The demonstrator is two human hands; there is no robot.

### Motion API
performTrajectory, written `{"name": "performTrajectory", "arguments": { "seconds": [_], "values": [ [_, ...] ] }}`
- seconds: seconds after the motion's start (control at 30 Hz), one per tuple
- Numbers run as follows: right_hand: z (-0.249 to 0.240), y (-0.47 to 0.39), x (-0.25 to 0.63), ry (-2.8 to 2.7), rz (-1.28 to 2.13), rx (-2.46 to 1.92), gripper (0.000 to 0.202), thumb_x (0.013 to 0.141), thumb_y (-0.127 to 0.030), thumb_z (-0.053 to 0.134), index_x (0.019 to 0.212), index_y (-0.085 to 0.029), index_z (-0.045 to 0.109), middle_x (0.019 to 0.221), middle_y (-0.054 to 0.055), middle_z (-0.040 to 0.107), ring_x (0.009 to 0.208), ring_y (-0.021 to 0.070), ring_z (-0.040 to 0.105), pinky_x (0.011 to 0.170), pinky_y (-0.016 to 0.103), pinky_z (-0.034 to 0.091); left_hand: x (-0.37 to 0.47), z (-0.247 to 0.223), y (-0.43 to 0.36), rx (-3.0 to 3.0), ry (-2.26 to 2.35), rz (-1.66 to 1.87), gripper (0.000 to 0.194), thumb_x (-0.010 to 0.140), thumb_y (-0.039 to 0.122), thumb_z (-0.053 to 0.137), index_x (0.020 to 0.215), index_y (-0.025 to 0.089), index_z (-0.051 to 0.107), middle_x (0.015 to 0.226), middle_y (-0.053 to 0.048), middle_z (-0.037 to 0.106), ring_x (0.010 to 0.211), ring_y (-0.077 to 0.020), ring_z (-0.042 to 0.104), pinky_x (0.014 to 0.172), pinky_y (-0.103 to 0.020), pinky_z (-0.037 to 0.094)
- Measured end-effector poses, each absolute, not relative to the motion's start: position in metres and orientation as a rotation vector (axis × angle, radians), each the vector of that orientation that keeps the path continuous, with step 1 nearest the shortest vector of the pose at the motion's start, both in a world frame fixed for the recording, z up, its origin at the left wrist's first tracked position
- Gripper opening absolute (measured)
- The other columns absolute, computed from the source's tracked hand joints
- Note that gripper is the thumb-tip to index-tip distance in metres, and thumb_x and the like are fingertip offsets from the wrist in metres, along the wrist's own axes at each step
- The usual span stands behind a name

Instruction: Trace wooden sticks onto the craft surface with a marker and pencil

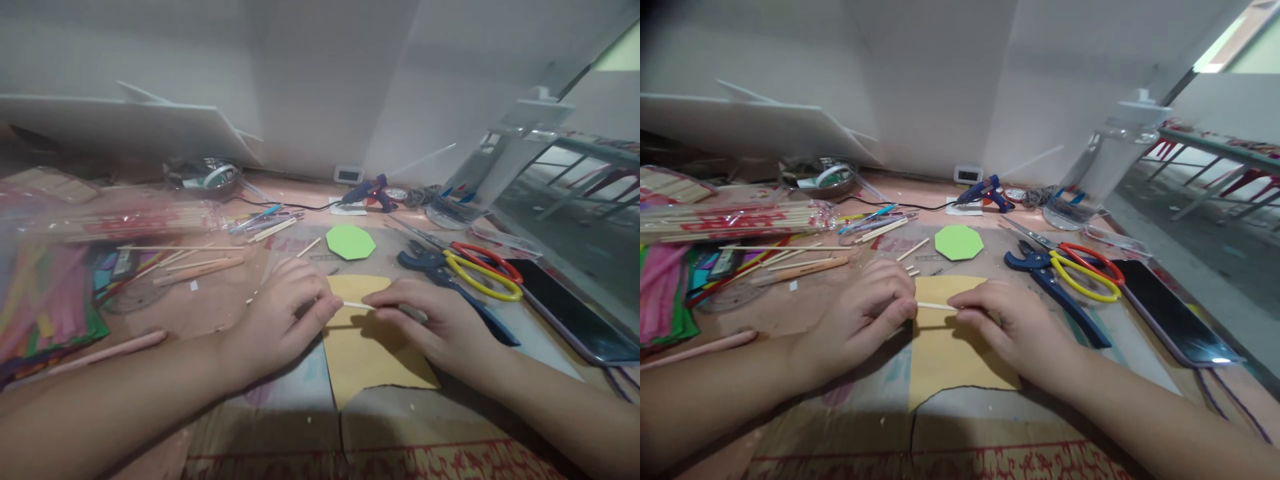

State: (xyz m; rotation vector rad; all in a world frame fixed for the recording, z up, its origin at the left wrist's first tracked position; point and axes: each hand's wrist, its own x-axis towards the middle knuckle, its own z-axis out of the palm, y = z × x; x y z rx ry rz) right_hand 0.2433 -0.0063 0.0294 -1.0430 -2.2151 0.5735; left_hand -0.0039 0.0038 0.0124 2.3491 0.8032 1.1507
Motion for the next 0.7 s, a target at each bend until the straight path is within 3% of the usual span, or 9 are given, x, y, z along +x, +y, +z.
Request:
{"name": "performTrajectory", "arguments": {
  "seconds": [0.13, 0.23, 0.3, 0.43, 0.53, 0.7],
  "values": [
    [0.027, -0.011, 0.24, -2.443, 0.234, -0.86, 0.014, 0.096, -0.023, 0.063, 0.088, -0.018, 0.073, 0.081, 0.008, 0.07, 0.076, 0.0202, 0.063, 0.068, 0.031, 0.048, -0.006, 0.008, 0.005, 2.351, 0.701, 1.039, 0.029, 0.107, 0.041, 0.048, 0.092, 0.02, 0.061, 0.09, -0.002, 0.064, 0.089, -0.0176, 0.058, 0.083, -0.031, 0.043],
    [0.027, -0.012, 0.241, -2.32, 0.395, -1.001, 0.011, 0.097, -0.018, 0.058, 0.089, -0.019, 0.064, 0.077, 0.004, 0.068, 0.069, 0.0161, 0.062, 0.063, 0.027, 0.047, -0.006, 0.002, 0.005, 2.343, 0.738, 0.91, 0.044, 0.104, 0.058, 0.044, 0.125, 0.021, 0.055, 0.118, -0.008, 0.066, 0.109, -0.0236, 0.06, 0.094, -0.038, 0.046],
    [0.027, -0.013, 0.243, -2.197, 0.608, -1.082, 0.009, 0.1, -0.017, 0.053, 0.093, -0.02, 0.058, 0.079, 0.002, 0.07, 0.067, 0.0132, 0.064, 0.062, 0.024, 0.048, -0.006, -0.001, 0.005, 2.373, 0.819, 0.809, 0.056, 0.098, 0.063, 0.054, 0.135, 0.021, 0.05, 0.13, -0.011, 0.062, 0.118, -0.0284, 0.058, 0.099, -0.044, 0.046],
    [0.027, -0.014, 0.248, -2.158, 0.76, -1.067, 0.01, 0.103, -0.02, 0.05, 0.097, -0.021, 0.058, 0.082, 0.001, 0.072, 0.071, 0.0129, 0.067, 0.066, 0.023, 0.05, -0.002, -0.001, 0.004, 2.543, 0.883, 0.54, 0.056, 0.084, 0.047, 0.076, 0.129, 0.019, 0.058, 0.133, -0.01, 0.061, 0.129, -0.0327, 0.051, 0.11, -0.049, 0.041],
    [0.025, -0.016, 0.247, -2.273, 0.661, -0.992, 0.012, 0.1, -0.019, 0.055, 0.089, -0.02, 0.06, 0.08, 0.003, 0.071, 0.072, 0.0145, 0.066, 0.066, 0.024, 0.05, 0.0, 0.0, 0.004, 2.585, 0.91, 0.493, 0.054, 0.084, 0.043, 0.074, 0.13, 0.018, 0.06, 0.135, -0.01, 0.06, 0.131, -0.032, 0.05, 0.112, -0.049, 0.038],
    [0.022, -0.016, 0.245, -2.439, 0.645, -0.806, 0.014, 0.097, -0.011, 0.052, 0.093, -0.016, 0.063, 0.087, 0.008, 0.072, 0.08, 0.0176, 0.066, 0.073, 0.028, 0.053, 0.001, 0.0, 0.006, 2.59, 0.929, 0.505, 0.054, 0.083, 0.045, 0.074, 0.127, 0.017, 0.062, 0.134, -0.01, 0.061, 0.129, -0.0324, 0.051, 0.11, -0.049, 0.04]
  ]
}}
